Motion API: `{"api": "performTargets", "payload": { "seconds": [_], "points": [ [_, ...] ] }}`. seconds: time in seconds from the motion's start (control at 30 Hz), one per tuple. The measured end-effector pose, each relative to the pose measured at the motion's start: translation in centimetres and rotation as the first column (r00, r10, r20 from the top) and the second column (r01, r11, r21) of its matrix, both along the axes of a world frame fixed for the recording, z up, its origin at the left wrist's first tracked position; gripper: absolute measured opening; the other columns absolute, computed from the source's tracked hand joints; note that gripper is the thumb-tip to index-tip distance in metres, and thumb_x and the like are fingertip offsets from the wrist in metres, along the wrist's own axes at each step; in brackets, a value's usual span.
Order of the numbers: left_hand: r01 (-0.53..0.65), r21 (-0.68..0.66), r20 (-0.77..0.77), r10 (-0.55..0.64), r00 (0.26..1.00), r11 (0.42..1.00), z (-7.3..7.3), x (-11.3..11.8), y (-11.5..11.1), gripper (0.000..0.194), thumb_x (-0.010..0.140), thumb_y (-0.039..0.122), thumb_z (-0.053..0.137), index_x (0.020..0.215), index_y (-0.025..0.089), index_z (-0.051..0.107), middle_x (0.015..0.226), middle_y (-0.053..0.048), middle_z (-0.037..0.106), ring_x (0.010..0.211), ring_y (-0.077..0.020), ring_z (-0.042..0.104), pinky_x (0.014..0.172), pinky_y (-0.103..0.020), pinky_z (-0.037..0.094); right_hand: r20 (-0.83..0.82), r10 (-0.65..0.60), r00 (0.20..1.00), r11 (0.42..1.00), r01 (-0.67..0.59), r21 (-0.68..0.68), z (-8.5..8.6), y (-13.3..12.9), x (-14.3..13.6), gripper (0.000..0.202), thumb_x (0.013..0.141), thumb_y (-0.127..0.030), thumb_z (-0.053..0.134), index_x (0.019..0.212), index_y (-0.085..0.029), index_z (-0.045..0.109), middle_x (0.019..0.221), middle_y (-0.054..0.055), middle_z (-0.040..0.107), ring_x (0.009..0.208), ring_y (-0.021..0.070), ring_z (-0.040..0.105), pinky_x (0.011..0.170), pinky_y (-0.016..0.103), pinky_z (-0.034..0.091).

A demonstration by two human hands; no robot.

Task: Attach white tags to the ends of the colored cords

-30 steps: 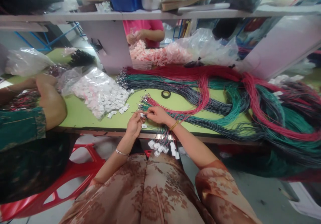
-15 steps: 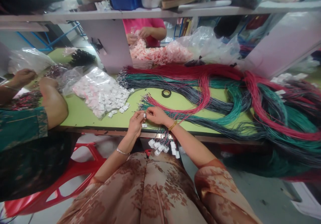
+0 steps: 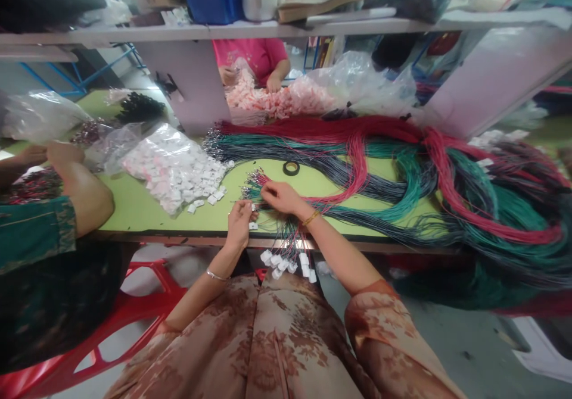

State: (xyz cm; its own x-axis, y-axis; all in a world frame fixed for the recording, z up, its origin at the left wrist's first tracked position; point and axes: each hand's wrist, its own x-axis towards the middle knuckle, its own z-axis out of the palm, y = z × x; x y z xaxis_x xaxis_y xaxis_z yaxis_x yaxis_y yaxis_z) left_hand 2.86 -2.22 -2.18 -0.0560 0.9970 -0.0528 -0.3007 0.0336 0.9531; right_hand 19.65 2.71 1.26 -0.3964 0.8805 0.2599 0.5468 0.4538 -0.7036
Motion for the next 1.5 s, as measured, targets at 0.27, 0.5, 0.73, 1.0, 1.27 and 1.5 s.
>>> {"api": "performTargets", "payload": {
  "seconds": [0.27,0.5,0.73,1.0,1.27,1.5],
  "points": [
    [0.139,0.008,0.073,-0.139,0.988,0.990,0.6,-0.3,-0.4,0.038,0.070,0.044,0.073,0.082,0.020,0.047,0.079,0.001,0.062,0.059,-0.0076,0.056,0.054,-0.020,0.040,0.380,-0.485,0.788,0.873,0.459,0.164,-0.5,5.6,5.9,0.021,0.079,-0.031,0.061,0.088,-0.014,0.066,0.106,0.018,0.058,0.095,0.0266,0.049,0.079,0.035,0.038],
    [0.183,-0.079,0.018,-0.182,0.983,0.980,1.1,-0.5,0.2,0.038,0.066,0.045,0.077,0.072,0.017,0.051,0.059,0.003,0.055,0.049,-0.0054,0.046,0.049,-0.019,0.035,-0.285,-0.154,0.946,0.985,0.124,-0.121,2.5,-0.4,2.8,0.031,0.085,-0.047,0.053,0.081,-0.017,0.058,0.074,0.001,0.055,0.070,0.0144,0.046,0.067,0.027,0.037],
    [0.137,-0.055,-0.177,-0.145,0.973,0.989,2.5,0.2,1.4,0.031,0.069,0.042,0.074,0.076,0.017,0.057,0.056,0.002,0.058,0.045,-0.0073,0.048,0.046,-0.019,0.033,-0.532,-0.061,0.845,0.961,-0.094,-0.259,2.8,-5.6,0.6,0.031,0.084,-0.047,0.057,0.077,-0.017,0.055,0.073,0.000,0.055,0.069,0.0130,0.047,0.066,0.026,0.037],
    [0.148,-0.148,-0.094,-0.163,0.982,0.978,2.4,0.1,2.4,0.041,0.066,0.050,0.075,0.059,0.014,0.058,0.050,0.001,0.052,0.042,-0.0046,0.040,0.041,-0.019,0.024,-0.340,-0.078,0.937,0.971,-0.006,-0.237,0.1,-6.2,0.5,0.030,0.086,-0.047,0.054,0.081,-0.018,0.053,0.072,-0.001,0.052,0.063,0.0117,0.043,0.060,0.024,0.035],
    [0.167,-0.245,-0.054,-0.186,0.981,0.955,2.9,0.0,2.8,0.034,0.053,0.035,0.085,0.066,0.012,0.063,0.050,0.002,0.054,0.043,-0.0049,0.042,0.041,-0.018,0.026,-0.131,-0.090,0.987,0.994,0.081,-0.069,-0.9,-6.6,0.4,0.018,0.087,-0.035,0.052,0.079,-0.019,0.051,0.071,-0.001,0.051,0.063,0.0128,0.043,0.060,0.025,0.033],
    [0.110,-0.163,-0.077,-0.124,0.989,0.980,3.6,0.8,2.4,0.020,0.061,0.027,0.077,0.068,0.014,0.063,0.053,0.003,0.055,0.046,-0.0062,0.044,0.047,-0.020,0.030,-0.125,-0.192,0.973,0.980,0.196,0.020,-0.1,-7.7,0.0,0.010,0.085,-0.026,0.053,0.092,-0.020,0.055,0.084,0.004,0.060,0.071,0.0163,0.052,0.067,0.029,0.040]
  ]
}}
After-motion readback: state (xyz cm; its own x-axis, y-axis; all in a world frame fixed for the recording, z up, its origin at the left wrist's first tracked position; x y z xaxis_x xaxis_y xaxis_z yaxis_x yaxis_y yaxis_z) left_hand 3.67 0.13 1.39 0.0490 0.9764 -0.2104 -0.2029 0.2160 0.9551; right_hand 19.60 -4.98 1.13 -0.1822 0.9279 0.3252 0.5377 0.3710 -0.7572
